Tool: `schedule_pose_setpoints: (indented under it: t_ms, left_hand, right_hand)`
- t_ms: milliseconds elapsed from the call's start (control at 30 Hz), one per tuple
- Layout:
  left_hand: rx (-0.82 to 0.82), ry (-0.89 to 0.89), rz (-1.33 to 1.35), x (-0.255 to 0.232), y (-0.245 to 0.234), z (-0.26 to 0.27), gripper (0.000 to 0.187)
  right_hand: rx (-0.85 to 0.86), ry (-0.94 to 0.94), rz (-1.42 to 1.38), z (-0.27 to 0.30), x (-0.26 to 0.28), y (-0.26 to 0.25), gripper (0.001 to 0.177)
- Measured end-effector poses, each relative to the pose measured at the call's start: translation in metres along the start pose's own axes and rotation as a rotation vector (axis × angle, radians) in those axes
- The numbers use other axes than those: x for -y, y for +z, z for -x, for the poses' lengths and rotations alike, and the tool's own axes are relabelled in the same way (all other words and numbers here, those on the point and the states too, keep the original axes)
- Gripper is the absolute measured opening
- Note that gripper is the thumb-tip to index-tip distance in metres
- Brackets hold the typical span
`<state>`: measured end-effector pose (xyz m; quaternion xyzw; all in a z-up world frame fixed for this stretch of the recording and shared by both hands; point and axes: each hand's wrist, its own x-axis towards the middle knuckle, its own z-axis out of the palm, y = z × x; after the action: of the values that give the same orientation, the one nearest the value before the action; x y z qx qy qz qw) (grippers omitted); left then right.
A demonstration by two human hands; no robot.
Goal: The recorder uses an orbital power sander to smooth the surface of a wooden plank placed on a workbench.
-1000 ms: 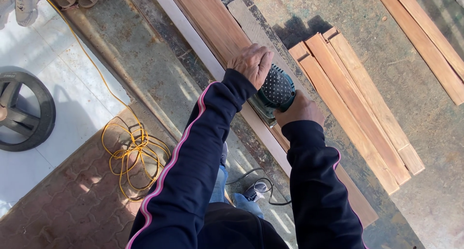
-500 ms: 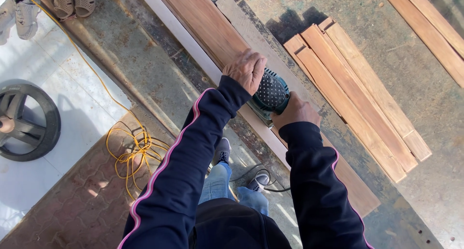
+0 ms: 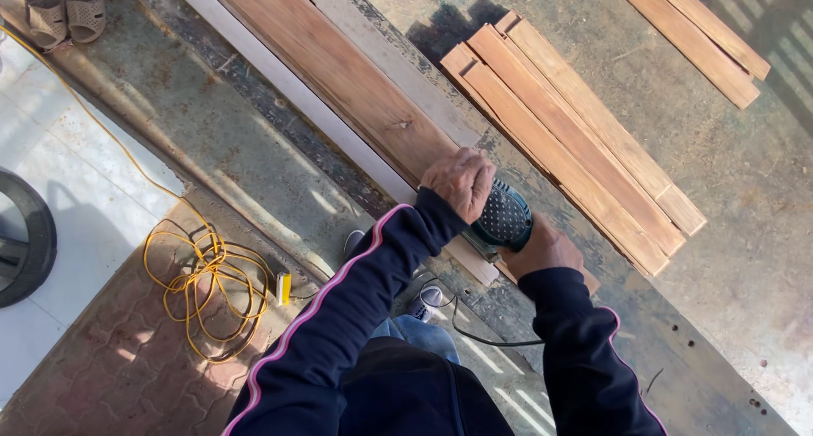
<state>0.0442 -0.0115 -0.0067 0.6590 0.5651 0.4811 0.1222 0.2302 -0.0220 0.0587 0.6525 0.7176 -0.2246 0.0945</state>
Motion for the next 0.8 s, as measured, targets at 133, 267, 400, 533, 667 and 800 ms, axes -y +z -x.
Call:
schedule_pose_setpoints:
  t_ms: [133,267,400,533,667,800]
  left_hand:
    - [0.02,0.111,-0.021,-0.037,0.036,0.015,0.02]
    - [0.051,0.228,-0.022,-0.068,0.071,0.032,0.02]
    - [0.058,0.186,0.044,-0.1,0.101,0.051,0.02]
    - [0.077,0.143,0.046,-0.134,0.125,0.069,0.02]
    - [0.043,0.098,0.06,-0.157,0.143,0.085,0.02]
    - [0.025,0.078,0.087,-0.168,0.157,0.095,0.019]
  right_hand:
    - [0.007,0.042,0.001,0.025,-0.054,0.003,0.069]
    - [-0.016,0.046,-0.019,0.044,-0.107,0.011,0.07]
    - [0.03,0.128,0.045,0.063,-0.151,0.019,0.067]
    - [-0.006,0.13,0.005,0.078,-0.194,0.026,0.068]
    - [0.011,0.173,0.055,0.083,-0.237,0.04,0.07]
    - [0.034,0.177,0.054,0.088,-0.253,0.039,0.077]
